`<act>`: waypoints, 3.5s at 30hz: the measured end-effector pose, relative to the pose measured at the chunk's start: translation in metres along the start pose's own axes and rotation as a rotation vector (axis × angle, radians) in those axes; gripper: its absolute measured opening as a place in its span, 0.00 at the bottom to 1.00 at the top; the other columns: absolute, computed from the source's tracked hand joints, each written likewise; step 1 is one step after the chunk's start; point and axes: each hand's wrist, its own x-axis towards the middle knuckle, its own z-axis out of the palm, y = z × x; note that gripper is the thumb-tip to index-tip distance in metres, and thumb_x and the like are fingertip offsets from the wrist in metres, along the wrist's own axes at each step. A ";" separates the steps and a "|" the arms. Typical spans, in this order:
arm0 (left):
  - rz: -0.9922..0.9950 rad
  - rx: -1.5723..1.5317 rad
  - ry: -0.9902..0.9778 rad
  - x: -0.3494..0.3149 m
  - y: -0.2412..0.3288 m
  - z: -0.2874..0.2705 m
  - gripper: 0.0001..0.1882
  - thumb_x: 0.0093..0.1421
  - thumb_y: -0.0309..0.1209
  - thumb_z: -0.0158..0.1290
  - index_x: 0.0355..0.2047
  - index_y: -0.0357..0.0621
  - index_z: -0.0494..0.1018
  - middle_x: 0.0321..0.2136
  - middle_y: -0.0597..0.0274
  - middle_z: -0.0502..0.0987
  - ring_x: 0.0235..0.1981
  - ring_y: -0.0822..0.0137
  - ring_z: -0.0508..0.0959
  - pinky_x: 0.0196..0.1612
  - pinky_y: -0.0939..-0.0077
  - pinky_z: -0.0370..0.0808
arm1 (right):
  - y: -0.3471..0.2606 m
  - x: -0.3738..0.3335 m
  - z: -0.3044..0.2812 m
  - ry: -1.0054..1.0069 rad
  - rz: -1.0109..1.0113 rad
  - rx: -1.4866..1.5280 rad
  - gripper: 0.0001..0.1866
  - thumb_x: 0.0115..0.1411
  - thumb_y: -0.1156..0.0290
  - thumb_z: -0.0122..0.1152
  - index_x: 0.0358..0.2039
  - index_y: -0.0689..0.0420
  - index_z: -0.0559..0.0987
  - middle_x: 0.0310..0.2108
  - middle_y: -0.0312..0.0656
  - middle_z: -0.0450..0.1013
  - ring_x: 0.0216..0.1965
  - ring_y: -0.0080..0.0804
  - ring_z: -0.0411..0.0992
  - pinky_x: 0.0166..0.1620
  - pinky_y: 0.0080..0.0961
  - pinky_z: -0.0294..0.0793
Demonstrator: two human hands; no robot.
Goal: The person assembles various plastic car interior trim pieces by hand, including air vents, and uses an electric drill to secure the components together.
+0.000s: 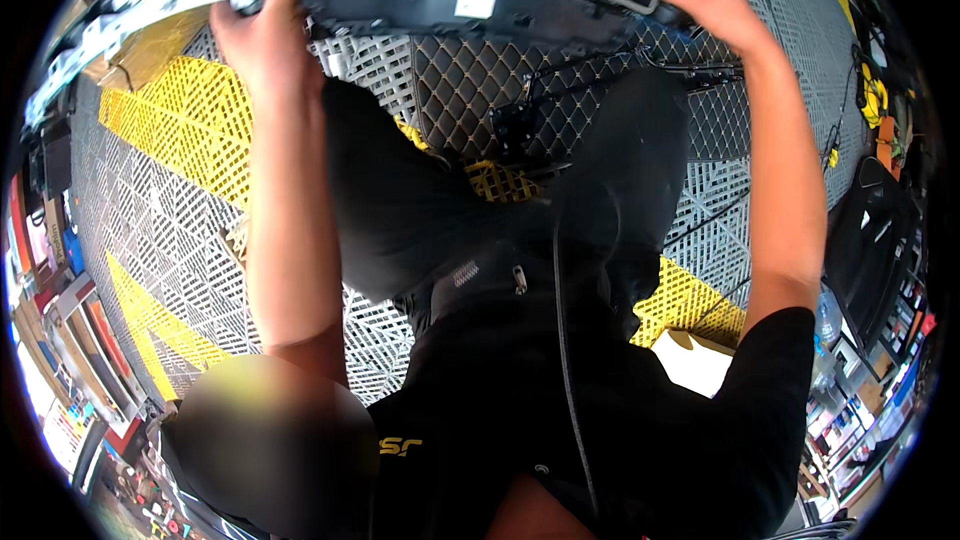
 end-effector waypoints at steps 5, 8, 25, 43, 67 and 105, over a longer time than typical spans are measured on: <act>-0.101 0.072 -0.067 0.008 -0.128 0.032 0.31 0.46 0.28 0.73 0.48 0.31 0.71 0.39 0.53 0.80 0.39 0.63 0.80 0.45 0.70 0.76 | 0.071 0.030 -0.012 -0.092 0.109 0.045 0.26 0.60 0.73 0.59 0.59 0.68 0.72 0.52 0.46 0.76 0.54 0.31 0.73 0.59 0.28 0.69; -0.315 0.226 0.011 -0.025 -0.191 0.063 0.22 0.49 0.28 0.72 0.41 0.34 0.74 0.35 0.58 0.81 0.29 0.71 0.77 0.30 0.75 0.74 | 0.118 0.029 -0.014 -0.053 0.165 -0.050 0.23 0.61 0.70 0.60 0.54 0.67 0.76 0.49 0.46 0.78 0.51 0.31 0.75 0.56 0.26 0.71; -0.766 0.382 0.110 -0.082 -0.292 0.092 0.28 0.46 0.36 0.73 0.43 0.32 0.77 0.39 0.53 0.83 0.40 0.62 0.82 0.45 0.68 0.76 | 0.234 0.101 0.019 -0.244 0.214 -0.388 0.19 0.62 0.71 0.57 0.54 0.58 0.78 0.49 0.50 0.78 0.52 0.44 0.76 0.56 0.34 0.71; -0.819 0.495 0.315 -0.109 -0.370 0.109 0.21 0.50 0.30 0.71 0.41 0.36 0.77 0.33 0.62 0.80 0.24 0.72 0.74 0.24 0.75 0.67 | 0.345 0.183 0.071 -0.272 0.019 -0.294 0.20 0.63 0.64 0.54 0.52 0.57 0.79 0.50 0.48 0.78 0.52 0.46 0.76 0.55 0.37 0.72; -1.002 0.358 0.334 -0.104 -0.357 0.135 0.28 0.53 0.33 0.70 0.50 0.41 0.70 0.48 0.55 0.74 0.45 0.56 0.78 0.34 0.68 0.84 | 0.333 0.201 0.079 -0.080 -0.185 -0.617 0.15 0.62 0.66 0.50 0.45 0.51 0.83 0.42 0.49 0.78 0.46 0.52 0.75 0.51 0.47 0.73; -0.074 1.260 -0.992 0.057 -0.421 0.182 0.12 0.56 0.35 0.62 0.42 0.54 0.79 0.46 0.58 0.80 0.45 0.52 0.80 0.48 0.60 0.78 | 0.177 -0.182 0.207 0.624 0.930 -0.124 0.28 0.50 0.72 0.62 0.54 0.64 0.72 0.41 0.47 0.77 0.39 0.34 0.76 0.44 0.32 0.75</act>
